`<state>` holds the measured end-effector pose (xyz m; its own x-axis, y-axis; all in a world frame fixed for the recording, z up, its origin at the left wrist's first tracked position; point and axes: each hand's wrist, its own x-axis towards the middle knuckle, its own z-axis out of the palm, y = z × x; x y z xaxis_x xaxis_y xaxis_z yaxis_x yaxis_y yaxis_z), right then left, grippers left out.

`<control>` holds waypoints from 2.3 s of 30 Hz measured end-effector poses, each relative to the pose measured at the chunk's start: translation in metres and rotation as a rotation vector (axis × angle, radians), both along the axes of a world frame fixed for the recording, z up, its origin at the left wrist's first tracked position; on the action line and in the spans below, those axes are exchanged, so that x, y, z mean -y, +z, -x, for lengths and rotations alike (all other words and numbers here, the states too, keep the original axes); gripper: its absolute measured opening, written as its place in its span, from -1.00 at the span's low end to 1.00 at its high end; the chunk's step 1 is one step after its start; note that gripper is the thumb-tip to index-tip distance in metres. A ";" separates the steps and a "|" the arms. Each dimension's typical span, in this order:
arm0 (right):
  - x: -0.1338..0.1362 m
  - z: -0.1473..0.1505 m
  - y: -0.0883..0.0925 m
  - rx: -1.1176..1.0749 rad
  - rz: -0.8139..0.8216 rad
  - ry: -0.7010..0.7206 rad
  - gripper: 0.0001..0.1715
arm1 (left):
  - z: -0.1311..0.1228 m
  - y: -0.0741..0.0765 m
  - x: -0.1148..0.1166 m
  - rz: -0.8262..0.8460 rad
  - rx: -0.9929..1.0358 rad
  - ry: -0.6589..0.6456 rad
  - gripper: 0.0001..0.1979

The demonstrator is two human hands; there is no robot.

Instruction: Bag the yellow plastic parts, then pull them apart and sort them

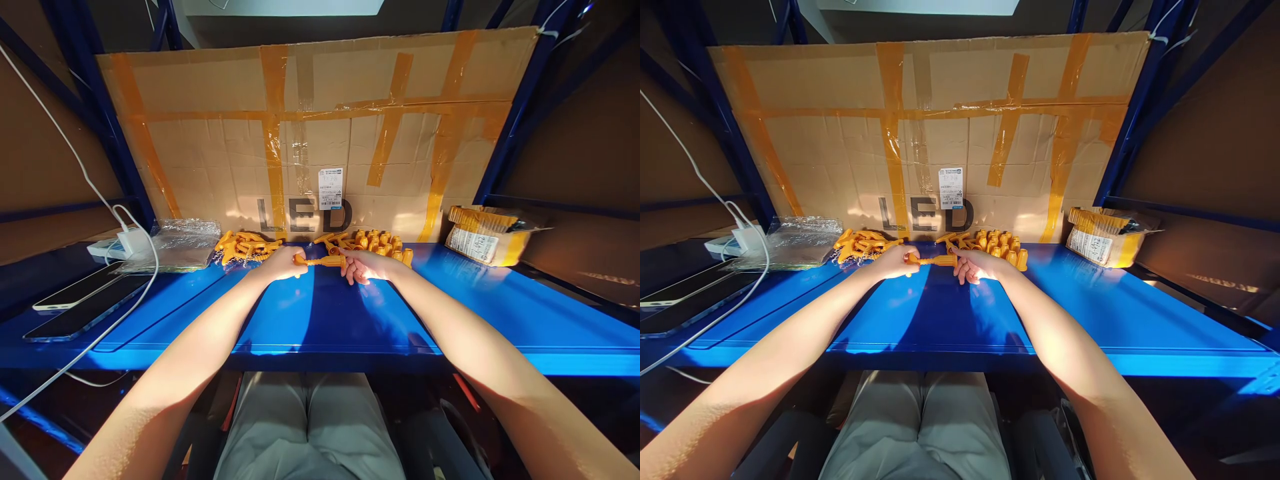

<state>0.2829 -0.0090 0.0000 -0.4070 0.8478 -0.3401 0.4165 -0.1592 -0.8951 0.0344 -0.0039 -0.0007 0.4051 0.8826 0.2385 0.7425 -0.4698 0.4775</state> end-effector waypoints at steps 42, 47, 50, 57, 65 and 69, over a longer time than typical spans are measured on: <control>0.002 0.007 0.000 0.068 -0.080 -0.145 -0.16 | 0.001 0.002 0.001 -0.024 -0.113 -0.029 -0.64; -0.003 0.004 -0.005 0.083 -0.111 -0.107 -0.12 | 0.000 0.003 0.004 -0.036 -0.108 -0.034 -0.63; -0.004 0.001 -0.006 0.085 -0.119 -0.065 -0.09 | 0.000 0.002 0.003 -0.043 -0.093 -0.035 -0.62; 0.001 -0.001 0.000 0.094 -0.090 -0.011 -0.11 | 0.000 0.002 0.003 -0.011 -0.076 -0.032 -0.60; 0.007 -0.004 0.005 0.060 -0.211 -0.038 -0.57 | 0.001 0.003 0.003 0.012 -0.053 -0.024 -0.63; 0.009 -0.002 0.006 0.081 -0.223 -0.049 -0.69 | 0.002 0.002 0.002 0.016 -0.039 -0.039 -0.63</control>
<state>0.2850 -0.0177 0.0056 -0.3430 0.9235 -0.1717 0.4846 0.0174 -0.8746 0.0329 -0.0059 0.0016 0.4479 0.8696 0.2077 0.7420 -0.4912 0.4563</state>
